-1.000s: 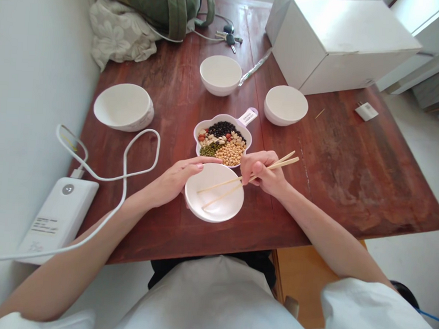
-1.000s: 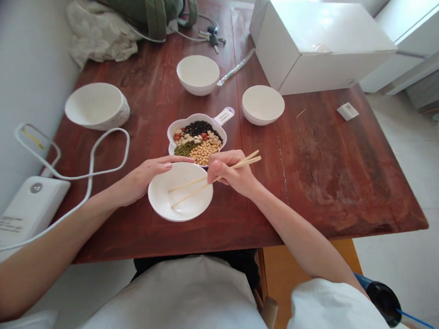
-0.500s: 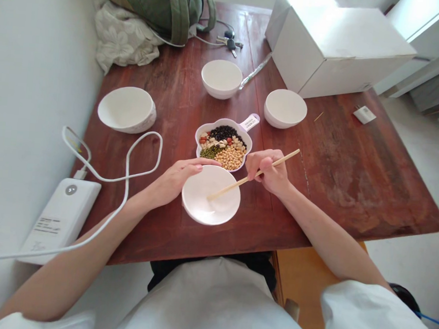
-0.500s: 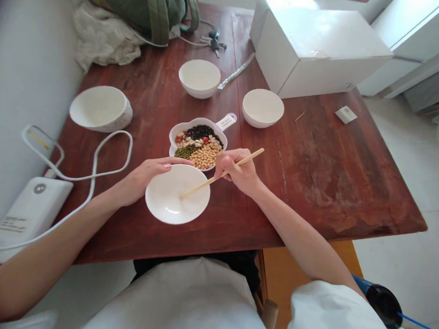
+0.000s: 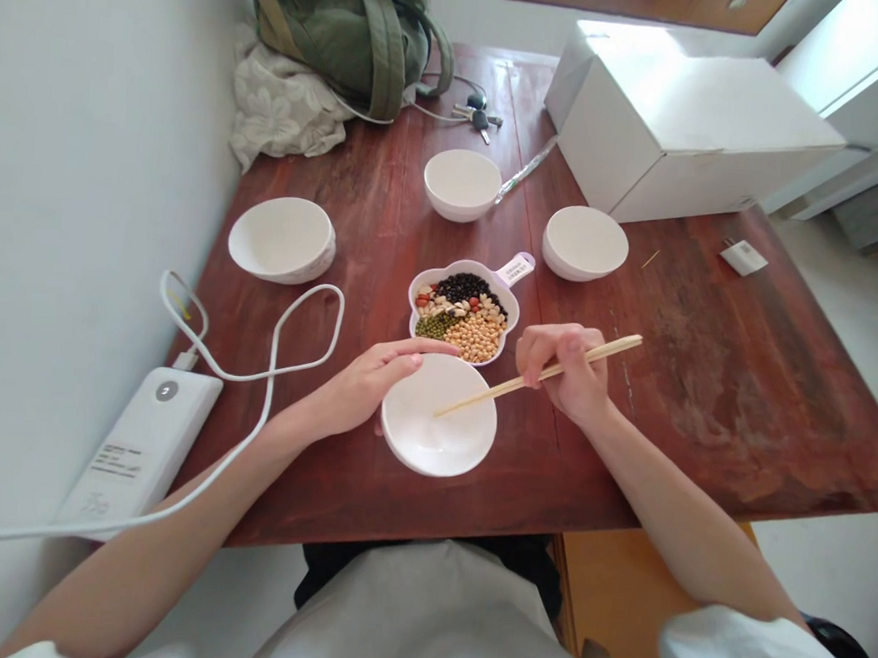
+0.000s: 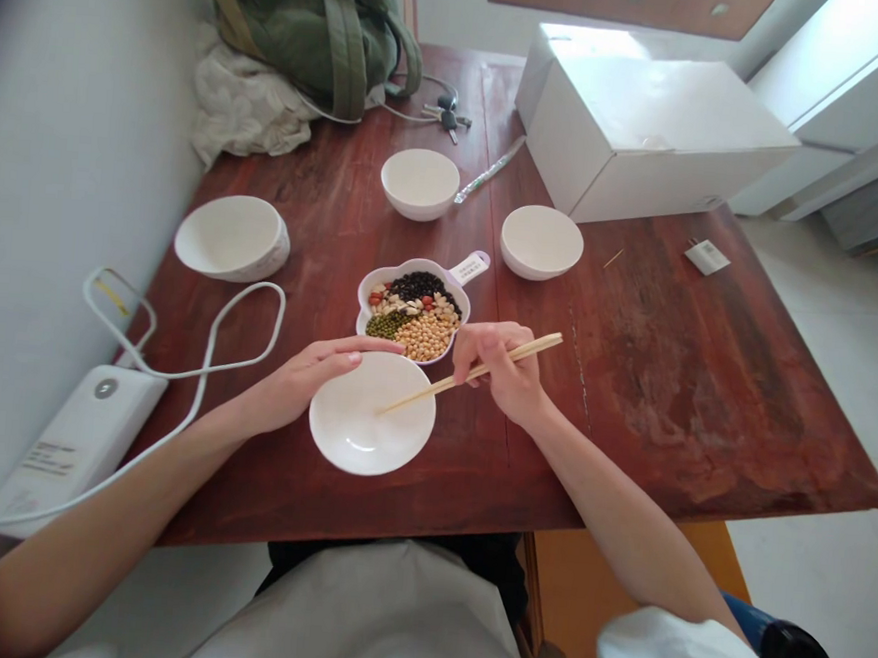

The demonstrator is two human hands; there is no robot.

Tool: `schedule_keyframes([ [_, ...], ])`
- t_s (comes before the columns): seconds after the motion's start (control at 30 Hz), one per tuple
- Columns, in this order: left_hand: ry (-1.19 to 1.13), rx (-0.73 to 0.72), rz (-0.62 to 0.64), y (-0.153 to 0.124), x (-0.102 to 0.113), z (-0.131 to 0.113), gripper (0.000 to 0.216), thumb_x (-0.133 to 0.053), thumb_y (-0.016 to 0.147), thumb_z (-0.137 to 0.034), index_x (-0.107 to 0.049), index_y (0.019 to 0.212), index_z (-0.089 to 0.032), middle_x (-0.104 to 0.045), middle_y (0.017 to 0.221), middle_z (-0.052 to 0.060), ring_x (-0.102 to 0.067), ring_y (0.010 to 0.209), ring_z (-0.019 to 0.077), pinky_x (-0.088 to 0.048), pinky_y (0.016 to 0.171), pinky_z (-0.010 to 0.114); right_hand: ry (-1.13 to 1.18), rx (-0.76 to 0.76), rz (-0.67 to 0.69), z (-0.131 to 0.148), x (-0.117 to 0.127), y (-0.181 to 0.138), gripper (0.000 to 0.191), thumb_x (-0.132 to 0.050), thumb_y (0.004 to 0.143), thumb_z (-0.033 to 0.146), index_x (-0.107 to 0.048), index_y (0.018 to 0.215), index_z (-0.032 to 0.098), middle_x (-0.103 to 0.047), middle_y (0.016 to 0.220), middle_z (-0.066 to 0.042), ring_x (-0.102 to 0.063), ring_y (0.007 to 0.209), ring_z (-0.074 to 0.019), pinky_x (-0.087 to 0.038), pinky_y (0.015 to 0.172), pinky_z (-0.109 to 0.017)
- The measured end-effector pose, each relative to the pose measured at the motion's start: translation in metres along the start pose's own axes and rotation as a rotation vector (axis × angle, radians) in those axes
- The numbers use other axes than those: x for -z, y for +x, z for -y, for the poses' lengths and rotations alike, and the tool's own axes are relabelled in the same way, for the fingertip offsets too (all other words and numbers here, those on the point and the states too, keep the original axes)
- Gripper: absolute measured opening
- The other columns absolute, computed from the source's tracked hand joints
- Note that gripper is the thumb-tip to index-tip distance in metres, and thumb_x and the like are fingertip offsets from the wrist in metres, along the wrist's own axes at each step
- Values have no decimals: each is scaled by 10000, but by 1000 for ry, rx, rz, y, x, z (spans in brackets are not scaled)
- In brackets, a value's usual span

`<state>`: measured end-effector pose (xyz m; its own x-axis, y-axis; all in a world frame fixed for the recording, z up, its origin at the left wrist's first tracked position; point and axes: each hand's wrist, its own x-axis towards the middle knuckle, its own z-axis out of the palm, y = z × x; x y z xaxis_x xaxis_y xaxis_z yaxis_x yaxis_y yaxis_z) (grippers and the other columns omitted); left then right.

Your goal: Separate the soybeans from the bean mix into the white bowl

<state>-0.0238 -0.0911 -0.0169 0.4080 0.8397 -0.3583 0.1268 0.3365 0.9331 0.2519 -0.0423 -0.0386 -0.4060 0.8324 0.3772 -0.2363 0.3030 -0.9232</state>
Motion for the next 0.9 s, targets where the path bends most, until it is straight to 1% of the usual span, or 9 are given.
schedule_keyframes([
  [0.1, -14, -25, 12, 0, -1, 0, 516, -586, 1037, -505, -738, 1420, -195, -788, 1349, 120, -723, 1251, 355, -565, 1060, 443, -47, 31, 38, 4, 4, 4, 647, -461, 1102, 553, -754, 661, 182, -625, 559, -43, -536, 511, -118, -384, 519, -292],
  [0.2, -11, -41, 23, 1, -2, 0, 520, -582, 1040, -496, -727, 1438, -196, -760, 1416, 111, -688, 1326, 354, -516, 1143, 444, -89, 15, 92, 10, -3, 5, 516, -656, 997, 616, -806, 774, 176, -698, 670, -51, -581, 595, -123, -410, 566, -288],
  [0.3, 0, -40, 17, 1, -3, -1, 503, -566, 1048, -490, -730, 1435, -213, -757, 1424, 95, -669, 1357, 350, -486, 1181, 448, -47, -69, -9, 13, -15, 4, 442, -833, 854, 617, -799, 804, 179, -640, 623, -2, -491, 542, -92, -326, 500, -255],
  [0.4, 15, -47, -10, 1, -5, -4, 480, -582, 1027, -473, -764, 1380, -203, -784, 1356, 103, -694, 1302, 358, -533, 1121, 452, 37, -167, -35, 14, -21, 1, 364, -883, 833, 533, -779, 807, 185, -560, 552, 49, -392, 467, -60, -256, 451, -231],
  [0.47, 32, -59, -42, 1, -6, -5, 464, -595, 1007, -453, -785, 1337, -188, -804, 1284, 112, -699, 1280, 364, -564, 1070, 447, 55, -147, 2, 12, -22, 1, 312, -884, 846, 485, -788, 835, 189, -641, 628, 23, -483, 518, -74, -340, 486, -227],
  [0.57, 52, -61, -56, 2, -7, -6, 459, -590, 999, -443, -788, 1315, -176, -815, 1189, 113, -690, 1282, 365, -581, 1031, 441, -18, -24, 68, 9, -23, 1, 275, -846, 894, 452, -803, 842, 185, -734, 749, -32, -617, 658, -116, -474, 611, -255],
  [0.73, 72, -58, -51, 3, -6, -7, 465, -574, 1007, -441, -778, 1326, -172, -812, 1168, 111, -689, 1269, 360, -595, 1002, 443, -84, 99, 141, 8, -26, 0, 361, -704, 1012, 454, -786, 808, 168, -732, 722, -36, -634, 649, -107, -489, 643, -250],
  [0.83, 53, -55, -54, 3, -6, -7, 455, -582, 999, -443, -790, 1303, -175, -801, 1256, 117, -704, 1240, 359, -605, 984, 443, -46, 77, 245, 11, -26, -2, 447, -629, 1052, 473, -772, 753, 172, -706, 689, -34, -627, 631, -108, -471, 621, -251],
  [0.9, 35, -54, -54, 4, -6, -6, 443, -596, 989, -440, -799, 1287, -181, -796, 1297, 114, -713, 1228, 360, -609, 973, 436, -58, 54, 265, 12, -25, -2, 503, -560, 1085, 460, -767, 724, 179, -709, 690, -44, -632, 629, -115, -471, 620, -260],
])
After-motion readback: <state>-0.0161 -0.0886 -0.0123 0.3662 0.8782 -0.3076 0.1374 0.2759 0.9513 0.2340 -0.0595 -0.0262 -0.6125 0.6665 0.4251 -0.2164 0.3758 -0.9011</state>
